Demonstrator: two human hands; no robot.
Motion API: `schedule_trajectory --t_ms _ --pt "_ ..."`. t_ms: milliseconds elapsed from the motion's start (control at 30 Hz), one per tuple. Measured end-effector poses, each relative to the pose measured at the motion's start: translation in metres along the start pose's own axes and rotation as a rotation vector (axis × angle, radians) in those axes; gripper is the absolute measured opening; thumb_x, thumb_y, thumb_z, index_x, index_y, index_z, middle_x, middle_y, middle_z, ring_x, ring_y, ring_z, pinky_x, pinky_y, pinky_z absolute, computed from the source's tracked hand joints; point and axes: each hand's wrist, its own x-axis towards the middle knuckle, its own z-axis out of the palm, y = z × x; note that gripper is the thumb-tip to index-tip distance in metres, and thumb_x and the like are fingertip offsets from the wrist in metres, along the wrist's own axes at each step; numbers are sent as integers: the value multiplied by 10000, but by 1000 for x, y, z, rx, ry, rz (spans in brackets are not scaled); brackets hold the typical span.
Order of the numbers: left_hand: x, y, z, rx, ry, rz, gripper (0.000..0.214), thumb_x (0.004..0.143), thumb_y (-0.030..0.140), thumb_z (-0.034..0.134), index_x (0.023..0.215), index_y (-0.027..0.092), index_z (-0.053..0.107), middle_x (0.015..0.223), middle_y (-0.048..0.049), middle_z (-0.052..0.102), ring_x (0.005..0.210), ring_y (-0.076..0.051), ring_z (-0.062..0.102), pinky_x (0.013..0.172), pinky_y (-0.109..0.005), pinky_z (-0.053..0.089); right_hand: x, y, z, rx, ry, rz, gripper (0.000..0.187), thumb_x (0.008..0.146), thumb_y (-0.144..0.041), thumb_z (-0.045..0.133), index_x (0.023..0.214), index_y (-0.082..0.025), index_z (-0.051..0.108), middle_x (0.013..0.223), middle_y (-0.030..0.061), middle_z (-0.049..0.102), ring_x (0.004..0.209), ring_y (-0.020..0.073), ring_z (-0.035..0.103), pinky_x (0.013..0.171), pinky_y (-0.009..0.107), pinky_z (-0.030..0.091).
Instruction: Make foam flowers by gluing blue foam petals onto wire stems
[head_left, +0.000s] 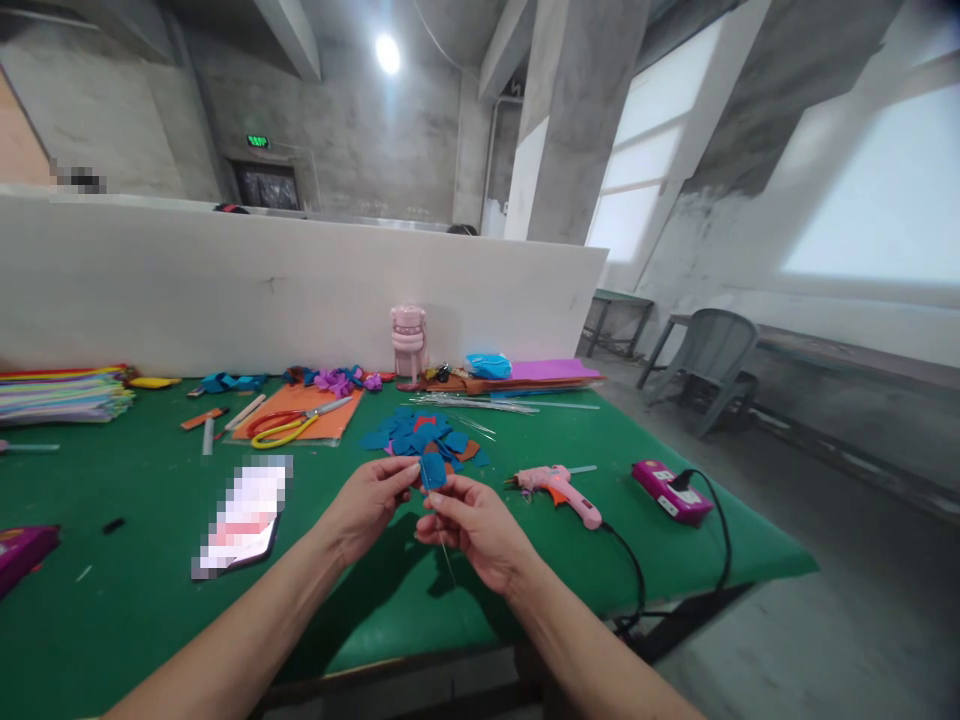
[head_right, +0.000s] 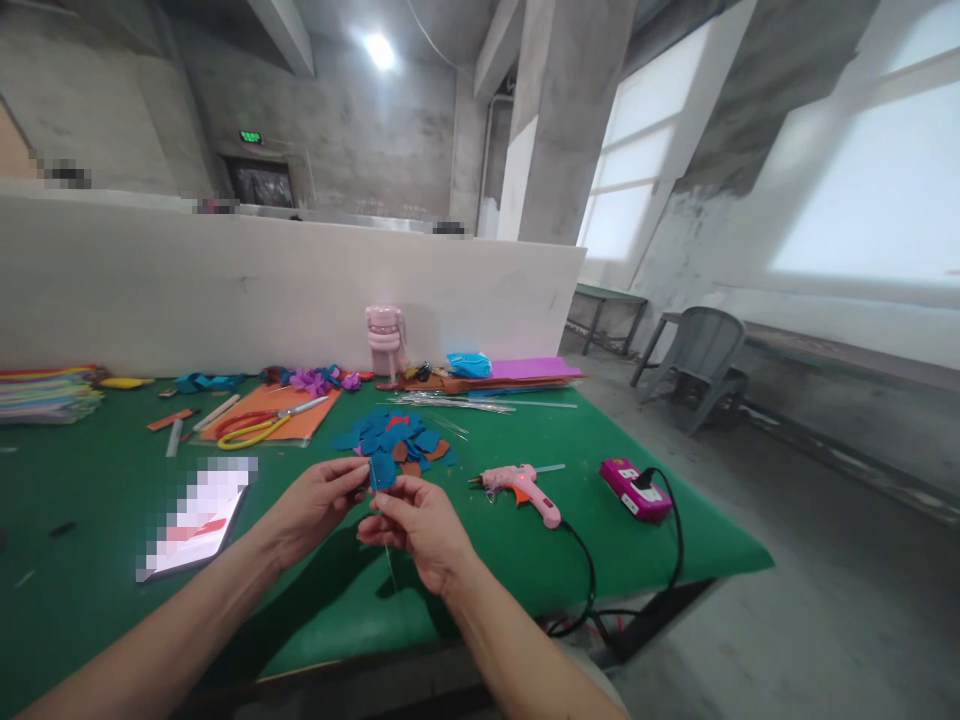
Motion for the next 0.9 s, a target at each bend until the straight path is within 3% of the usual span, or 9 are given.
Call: schedule_trajectory --t_ms 400,667,900 --pt "-4 2 5 14 -46 -41 277 667 283 694 900 134 685 814 -67 652 689 -111 538 634 -212 401 0 -6 -3 42 -6 18 304 586 -270 754 812 -127 610 721 -5 610 554 91 608 590 249 521" --pt "-1 0 7 -24 4 -22 171 621 273 729 702 132 676 649 -10 614 593 -72 496 583 -189 377 0 -5 -4 26 -35 44 321 592 -276 753 829 -116 608 695 8 619 552 97 612 581 243 528" --pt "0 -2 7 -33 67 -2 175 581 267 738 647 127 654 582 10 578 547 -68 468 552 -193 362 0 -3 -2 2 -8 25 315 586 -288 749 786 -124 569 672 0 616 541 101 614 578 247 524"
